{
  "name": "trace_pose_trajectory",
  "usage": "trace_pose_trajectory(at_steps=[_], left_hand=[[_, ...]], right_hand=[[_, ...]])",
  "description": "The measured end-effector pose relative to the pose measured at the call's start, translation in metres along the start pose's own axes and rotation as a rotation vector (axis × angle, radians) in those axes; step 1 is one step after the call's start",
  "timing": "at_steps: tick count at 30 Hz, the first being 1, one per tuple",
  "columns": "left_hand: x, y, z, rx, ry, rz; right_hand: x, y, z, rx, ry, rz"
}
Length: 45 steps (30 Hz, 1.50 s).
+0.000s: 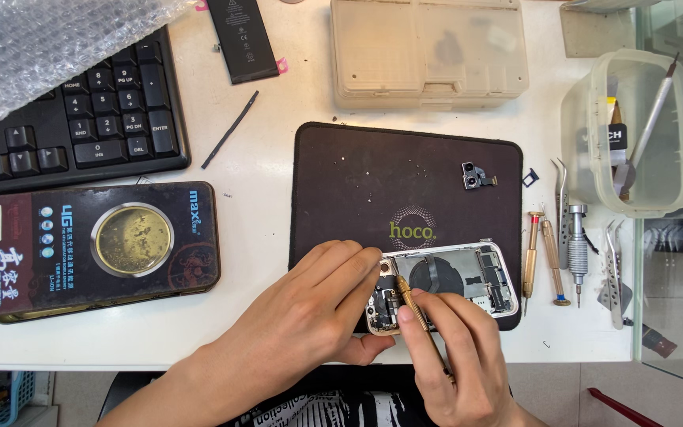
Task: The person uses a precision screwdriver to remove and reinstall screws on the internal frame of a disassembled smartphone. They repeatedly adjust small components near the camera module and battery area while working on a desk mat.
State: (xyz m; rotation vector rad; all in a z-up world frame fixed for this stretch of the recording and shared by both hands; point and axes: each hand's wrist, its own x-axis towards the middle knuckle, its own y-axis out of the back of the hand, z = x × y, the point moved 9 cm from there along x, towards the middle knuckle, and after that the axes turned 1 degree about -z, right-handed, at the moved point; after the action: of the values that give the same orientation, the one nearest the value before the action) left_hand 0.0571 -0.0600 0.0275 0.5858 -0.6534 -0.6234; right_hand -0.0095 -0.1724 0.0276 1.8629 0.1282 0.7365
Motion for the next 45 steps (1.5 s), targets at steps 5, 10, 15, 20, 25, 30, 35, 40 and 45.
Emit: trace_pose_trajectory(at_steps=[5, 10, 15, 20, 25, 30, 35, 40, 45], left_hand=[[-0.002, -0.003, -0.001, 0.043, -0.003, -0.002], [-0.002, -0.005, -0.001, 0.057, -0.005, -0.016], [-0.001, -0.003, -0.002, 0.028, 0.049, -0.043], [0.005, 0.01, 0.005, 0.055, 0.057, -0.001], [0.018, 0.012, 0.021, 0.103, 0.045, 0.119], [0.03, 0.003, 0.021, 0.064, 0.029, 0.093], [0.033, 0.007, 0.018, 0.14, 0.004, 0.111], [0.049, 0.004, -0.001, 0.401, 0.022, 0.051], [0.064, -0.009, -0.01, 0.383, 0.052, -0.039]], right_hand=[[-0.016, -0.002, 0.004, 0.114, 0.077, -0.022], [-0.039, 0.014, 0.025, 0.164, -0.002, 0.182], [-0.065, 0.012, 0.086, 0.737, -0.591, 0.373], [-0.061, 0.004, 0.107, 1.129, -0.677, 0.421], [-0.056, 0.0, 0.107, 1.267, -0.692, 0.379], [-0.058, -0.003, 0.108, 1.298, -0.718, 0.359], [-0.064, 0.009, 0.115, 1.164, -0.667, 0.399], [-0.073, 0.055, 0.126, 0.623, -0.632, 0.578], [-0.075, 0.077, 0.138, 0.286, -0.669, 0.51]])
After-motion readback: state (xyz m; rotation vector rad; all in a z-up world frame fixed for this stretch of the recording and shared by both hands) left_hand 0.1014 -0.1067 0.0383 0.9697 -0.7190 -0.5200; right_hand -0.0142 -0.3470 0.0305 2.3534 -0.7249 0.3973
